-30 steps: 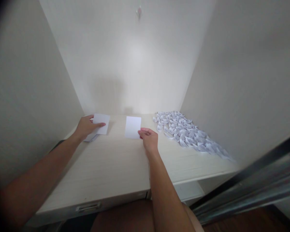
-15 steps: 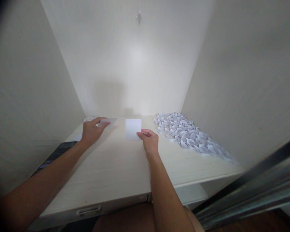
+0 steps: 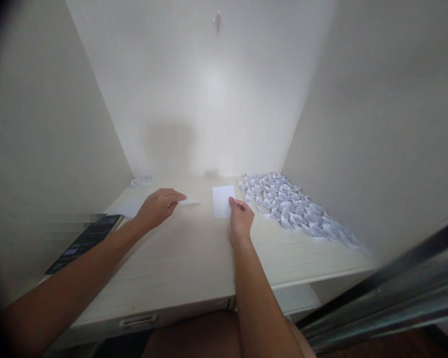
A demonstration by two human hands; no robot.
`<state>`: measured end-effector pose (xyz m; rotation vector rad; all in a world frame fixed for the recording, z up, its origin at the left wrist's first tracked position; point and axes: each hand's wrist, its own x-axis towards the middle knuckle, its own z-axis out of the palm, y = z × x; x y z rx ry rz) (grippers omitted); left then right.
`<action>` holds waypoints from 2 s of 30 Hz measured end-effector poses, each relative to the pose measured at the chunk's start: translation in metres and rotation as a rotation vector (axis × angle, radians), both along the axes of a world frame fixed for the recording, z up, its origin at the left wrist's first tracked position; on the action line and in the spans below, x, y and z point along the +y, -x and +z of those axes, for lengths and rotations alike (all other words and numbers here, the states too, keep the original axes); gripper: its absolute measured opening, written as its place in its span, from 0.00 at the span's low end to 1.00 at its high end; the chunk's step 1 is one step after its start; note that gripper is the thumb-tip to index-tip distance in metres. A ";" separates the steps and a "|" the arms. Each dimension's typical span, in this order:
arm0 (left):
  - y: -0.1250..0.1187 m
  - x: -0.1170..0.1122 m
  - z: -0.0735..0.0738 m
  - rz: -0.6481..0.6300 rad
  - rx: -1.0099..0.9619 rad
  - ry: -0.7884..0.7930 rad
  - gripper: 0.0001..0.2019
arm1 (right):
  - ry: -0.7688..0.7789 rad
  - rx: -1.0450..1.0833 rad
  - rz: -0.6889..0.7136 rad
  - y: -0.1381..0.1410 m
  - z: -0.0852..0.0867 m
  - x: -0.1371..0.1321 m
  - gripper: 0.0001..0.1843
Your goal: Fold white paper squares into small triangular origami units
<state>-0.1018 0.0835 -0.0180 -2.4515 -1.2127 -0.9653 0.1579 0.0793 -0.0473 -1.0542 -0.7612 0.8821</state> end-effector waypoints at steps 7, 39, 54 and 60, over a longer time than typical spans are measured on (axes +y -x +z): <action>-0.005 -0.004 -0.018 0.077 0.253 0.475 0.28 | 0.086 0.110 0.008 -0.001 0.004 -0.001 0.18; -0.067 -0.042 -0.005 -0.221 -0.414 -0.110 0.06 | -0.358 -0.927 0.078 -0.002 0.024 -0.038 0.22; -0.075 -0.047 -0.010 -0.396 -0.730 0.462 0.27 | -0.768 -1.010 -0.070 0.005 0.033 -0.065 0.09; -0.060 -0.040 -0.007 -0.410 -0.694 0.245 0.21 | -0.729 -0.936 0.066 -0.001 0.037 -0.066 0.09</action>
